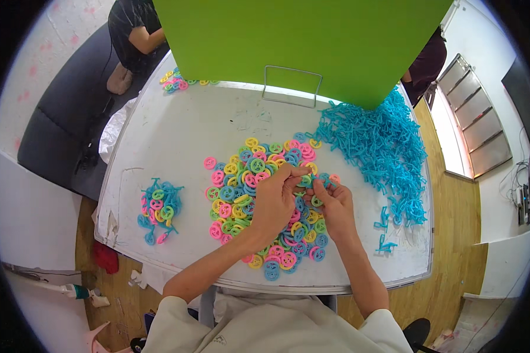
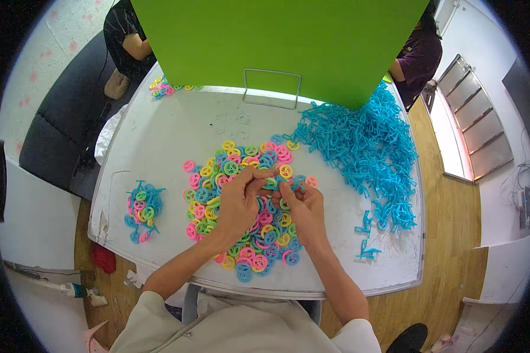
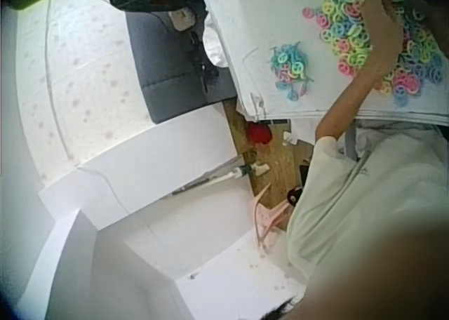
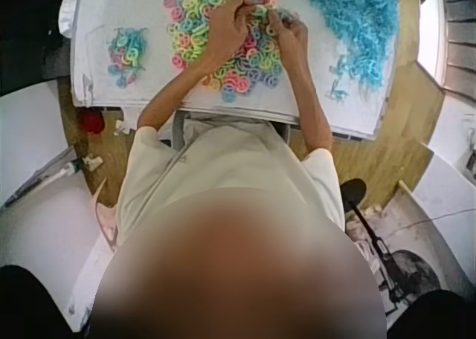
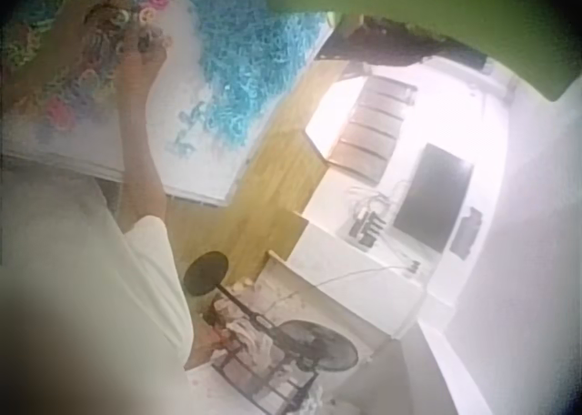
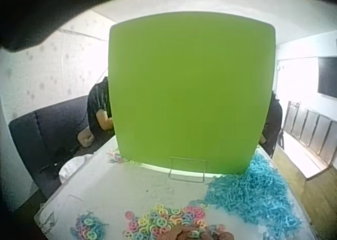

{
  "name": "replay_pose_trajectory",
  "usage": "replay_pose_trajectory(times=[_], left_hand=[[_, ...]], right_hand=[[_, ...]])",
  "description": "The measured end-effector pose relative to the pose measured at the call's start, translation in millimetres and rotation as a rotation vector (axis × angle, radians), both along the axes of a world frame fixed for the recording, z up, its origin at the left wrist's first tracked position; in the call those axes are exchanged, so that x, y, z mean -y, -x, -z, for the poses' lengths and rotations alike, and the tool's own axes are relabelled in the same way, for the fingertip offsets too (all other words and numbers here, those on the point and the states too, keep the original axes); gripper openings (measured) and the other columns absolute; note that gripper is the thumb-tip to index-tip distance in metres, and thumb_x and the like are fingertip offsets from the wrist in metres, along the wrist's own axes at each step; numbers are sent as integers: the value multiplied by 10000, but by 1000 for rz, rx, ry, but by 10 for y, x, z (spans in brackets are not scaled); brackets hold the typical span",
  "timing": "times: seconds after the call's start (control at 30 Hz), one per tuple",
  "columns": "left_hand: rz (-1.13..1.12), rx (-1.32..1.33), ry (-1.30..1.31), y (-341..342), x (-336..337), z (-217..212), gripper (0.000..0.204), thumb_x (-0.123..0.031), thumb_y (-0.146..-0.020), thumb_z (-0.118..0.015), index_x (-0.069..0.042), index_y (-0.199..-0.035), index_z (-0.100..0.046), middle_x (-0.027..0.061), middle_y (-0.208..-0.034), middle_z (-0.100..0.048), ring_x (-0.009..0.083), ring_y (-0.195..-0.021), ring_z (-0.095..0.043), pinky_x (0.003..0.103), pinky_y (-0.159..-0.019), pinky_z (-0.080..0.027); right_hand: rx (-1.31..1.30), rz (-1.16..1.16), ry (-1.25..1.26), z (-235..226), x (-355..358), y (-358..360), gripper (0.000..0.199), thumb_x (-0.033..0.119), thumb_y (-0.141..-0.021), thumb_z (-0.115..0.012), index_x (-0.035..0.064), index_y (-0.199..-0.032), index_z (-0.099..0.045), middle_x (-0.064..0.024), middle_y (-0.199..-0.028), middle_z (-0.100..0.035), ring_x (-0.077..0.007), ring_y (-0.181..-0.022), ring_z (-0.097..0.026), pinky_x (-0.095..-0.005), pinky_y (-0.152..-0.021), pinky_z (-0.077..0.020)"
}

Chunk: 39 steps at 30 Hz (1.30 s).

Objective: Connecting colorful plastic chain links together while sitting at a workbench.

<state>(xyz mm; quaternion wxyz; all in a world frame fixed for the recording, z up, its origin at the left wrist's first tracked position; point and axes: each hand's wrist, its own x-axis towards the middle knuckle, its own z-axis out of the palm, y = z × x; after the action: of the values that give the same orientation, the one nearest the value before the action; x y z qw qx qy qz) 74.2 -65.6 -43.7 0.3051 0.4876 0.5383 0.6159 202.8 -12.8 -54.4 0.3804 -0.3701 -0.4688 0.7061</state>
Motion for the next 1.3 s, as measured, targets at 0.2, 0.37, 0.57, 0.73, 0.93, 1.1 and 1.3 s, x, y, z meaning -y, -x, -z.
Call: replay_pose_trajectory(times=[0.2, 0.37, 0.57, 0.73, 0.93, 1.1, 1.3], left_hand=[[-26, -108, 98, 2, 24, -10, 176, 33, -951, -412, 55, -1031, -567, 159, -1017, -650, 195, -819, -686, 273, -651, -545], [-77, -156, -5, 3, -23, 41, 167, 84, -896, -434, 34, -980, -570, 128, -860, -635, 185, -770, -655, 279, -642, -524], [-5, -91, 85, 108, -12, -29, 167, 80, -853, -496, 4, -970, -587, 94, -792, -601, 145, -754, -627, 271, -630, -488], [17, -26, 154, 293, 199, -253, 172, 16, -888, -522, -14, -1020, -628, 56, -894, -639, 113, -811, -625, 244, -658, -492], [-618, -593, 186, 1077, 848, -388, 245, -132, -979, -425, 4, -1025, -623, 54, -920, -629, 117, -807, -576, 257, -719, -458], [-831, -733, 413, 1696, 1317, 81, 209, -113, -954, -467, -17, -1054, -623, 92, -984, -632, 186, -870, -580, 302, -783, -452], [-698, -961, 95, 1117, 829, -79, 249, -71, -848, -606, -57, -1097, -611, 108, -1066, -593, 300, -1027, -539, 386, -881, -424]], right_hand=[[81, 70, -159, -9, 35, 28, 140, 148, -925, -581, 16, -890, -610, -33, -766, -627, -76, -652, -560, -201, -547, -430], [255, 178, -403, 88, 42, 32, 103, 97, -884, -628, -3, -864, -608, -19, -739, -619, -69, -652, -545, -212, -566, -421], [384, 135, -582, -8, 2, -16, 115, 86, -833, -678, -8, -825, -612, 3, -731, -606, -44, -664, -508, -211, -579, -408], [256, -169, -783, -159, -99, -129, 162, 73, -772, -715, 20, -909, -645, -47, -789, -636, -126, -758, -570, -279, -707, -460], [1048, 390, -1107, -118, -602, -843, 316, 97, -657, -789, 86, -953, -681, -135, -1032, -615, -311, -897, -583, -382, -813, -462], [1153, 402, -863, 76, -810, -1053, 238, 93, -656, -782, 87, -877, -693, -132, -997, -628, -329, -889, -588, -386, -819, -462], [848, 511, -753, -150, -774, -970, 170, 125, -766, -733, 24, -882, -661, -104, -863, -668, -247, -793, -621, -317, -751, -469]])
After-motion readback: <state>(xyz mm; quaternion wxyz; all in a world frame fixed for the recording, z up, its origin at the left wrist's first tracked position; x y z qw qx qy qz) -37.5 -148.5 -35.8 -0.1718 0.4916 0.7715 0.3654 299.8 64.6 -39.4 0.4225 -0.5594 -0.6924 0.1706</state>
